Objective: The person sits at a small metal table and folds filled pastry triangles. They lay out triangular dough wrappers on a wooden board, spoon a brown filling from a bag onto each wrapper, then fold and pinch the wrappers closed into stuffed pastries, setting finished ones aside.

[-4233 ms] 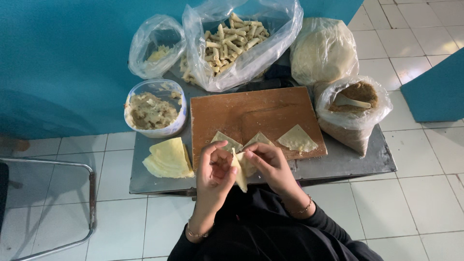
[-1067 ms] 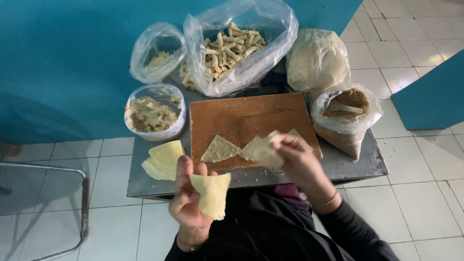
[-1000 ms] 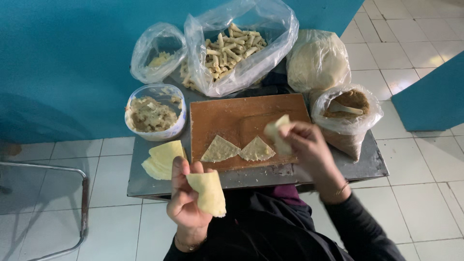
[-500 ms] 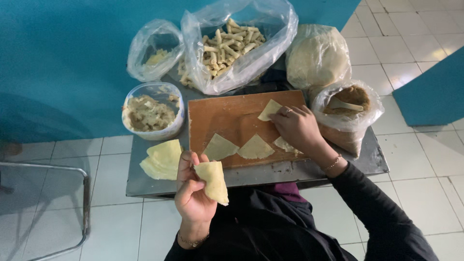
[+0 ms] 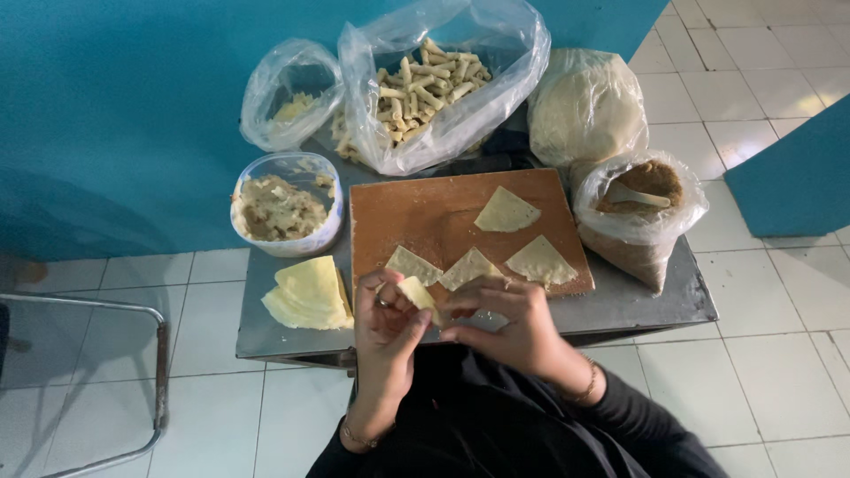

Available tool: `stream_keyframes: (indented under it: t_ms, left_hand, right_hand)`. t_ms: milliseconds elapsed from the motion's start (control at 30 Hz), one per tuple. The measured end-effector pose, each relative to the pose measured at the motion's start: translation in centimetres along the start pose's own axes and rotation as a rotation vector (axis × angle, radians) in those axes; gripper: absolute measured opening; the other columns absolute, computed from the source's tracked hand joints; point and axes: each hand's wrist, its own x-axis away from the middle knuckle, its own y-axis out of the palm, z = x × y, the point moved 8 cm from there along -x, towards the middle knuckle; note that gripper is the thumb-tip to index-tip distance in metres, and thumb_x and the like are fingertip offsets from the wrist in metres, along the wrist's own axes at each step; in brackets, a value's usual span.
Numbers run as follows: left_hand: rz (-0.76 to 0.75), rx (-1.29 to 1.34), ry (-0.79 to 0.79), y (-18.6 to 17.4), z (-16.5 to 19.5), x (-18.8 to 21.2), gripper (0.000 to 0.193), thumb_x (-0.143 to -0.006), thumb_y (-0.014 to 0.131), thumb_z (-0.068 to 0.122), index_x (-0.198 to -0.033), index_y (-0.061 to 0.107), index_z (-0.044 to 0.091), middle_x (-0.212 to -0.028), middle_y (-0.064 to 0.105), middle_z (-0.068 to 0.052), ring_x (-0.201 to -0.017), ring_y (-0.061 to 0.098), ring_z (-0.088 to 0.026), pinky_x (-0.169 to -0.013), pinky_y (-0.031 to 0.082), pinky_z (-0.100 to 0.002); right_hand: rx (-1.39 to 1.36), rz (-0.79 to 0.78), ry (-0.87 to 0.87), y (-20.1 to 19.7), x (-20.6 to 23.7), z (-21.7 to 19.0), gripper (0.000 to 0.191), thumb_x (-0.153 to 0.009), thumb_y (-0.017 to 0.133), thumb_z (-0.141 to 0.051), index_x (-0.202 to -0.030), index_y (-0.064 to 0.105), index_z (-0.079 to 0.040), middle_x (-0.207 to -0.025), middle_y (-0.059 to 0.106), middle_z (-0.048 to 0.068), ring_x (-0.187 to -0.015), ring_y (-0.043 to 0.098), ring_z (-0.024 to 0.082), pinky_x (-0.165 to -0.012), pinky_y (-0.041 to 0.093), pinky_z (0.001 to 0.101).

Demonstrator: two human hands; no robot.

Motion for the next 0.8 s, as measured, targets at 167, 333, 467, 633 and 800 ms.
stream_keyframes:
  t_ms: [167, 333, 467, 633, 800]
  left_hand:
    - [-0.038, 0.042, -0.027, 0.8, 0.4, -0.1, 0.050, -0.094, 0.065, -0.005, -0.138, 0.043, 0.007, -0.094, 0.060, -0.008, -0.086, 0.063, -0.016, -0.077, 0.052, -0.029]
    - [-0.108, 0.012, -0.029, 1.7, 0.6, -0.2, 0.054, -0.092, 0.068, -0.003, -0.137, 0.042, 0.007, -0.098, 0.058, -0.008, -0.090, 0.059, -0.013, -0.077, 0.050, -0.026]
    - [-0.131, -0.270, 0.001, 1.8, 0.5, 0.0, 0.056, -0.089, 0.075, -0.004, -0.135, 0.044, 0.005, -0.098, 0.050, -0.003, -0.086, 0.051, -0.009, -0.073, 0.044, -0.022]
    - [-0.171, -0.415, 0.004, 1.9, 0.1, 0.3, 0.051, -0.087, 0.080, -0.002, -0.127, 0.050, 0.005, -0.094, 0.053, -0.002, -0.080, 0.051, -0.007, -0.071, 0.045, -0.022]
    - [-0.261, -0.456, 0.104, 3.0, 0.9, 0.7, 0.026, -0.095, 0.078, -0.001, -0.103, 0.055, 0.004, -0.104, 0.061, -0.004, -0.085, 0.061, -0.009, -0.075, 0.053, -0.024]
  right_hand:
    - [-0.168, 0.069, 0.130, 1.4, 1.4, 1.4, 0.021, -0.081, 0.086, -0.013, -0.097, 0.077, -0.003, -0.092, 0.079, 0.008, -0.083, 0.078, 0.015, -0.074, 0.061, 0.0283]
    - [-0.641, 0.008, 0.397, 3.0, 3.4, 6.2, 0.013, -0.094, 0.074, -0.006, -0.099, 0.076, 0.006, -0.098, 0.076, 0.010, -0.091, 0.069, 0.013, -0.082, 0.055, 0.0277]
    - [-0.960, 0.085, 0.469, 3.7, 4.2, 8.1, 0.012, -0.095, 0.073, -0.005, -0.099, 0.075, 0.007, -0.098, 0.074, 0.010, -0.090, 0.069, 0.015, -0.082, 0.056, 0.0301]
    - [-0.984, 0.121, 0.464, 3.0, 4.4, 8.1, 0.014, -0.095, 0.072, -0.006, -0.101, 0.074, 0.007, -0.098, 0.075, 0.011, -0.089, 0.070, 0.016, -0.082, 0.057, 0.0311]
    - [-0.945, 0.025, 0.512, 3.1, 4.4, 7.3, 0.013, -0.093, 0.072, -0.006, -0.101, 0.072, 0.005, -0.095, 0.075, 0.010, -0.089, 0.072, 0.016, -0.082, 0.060, 0.0309]
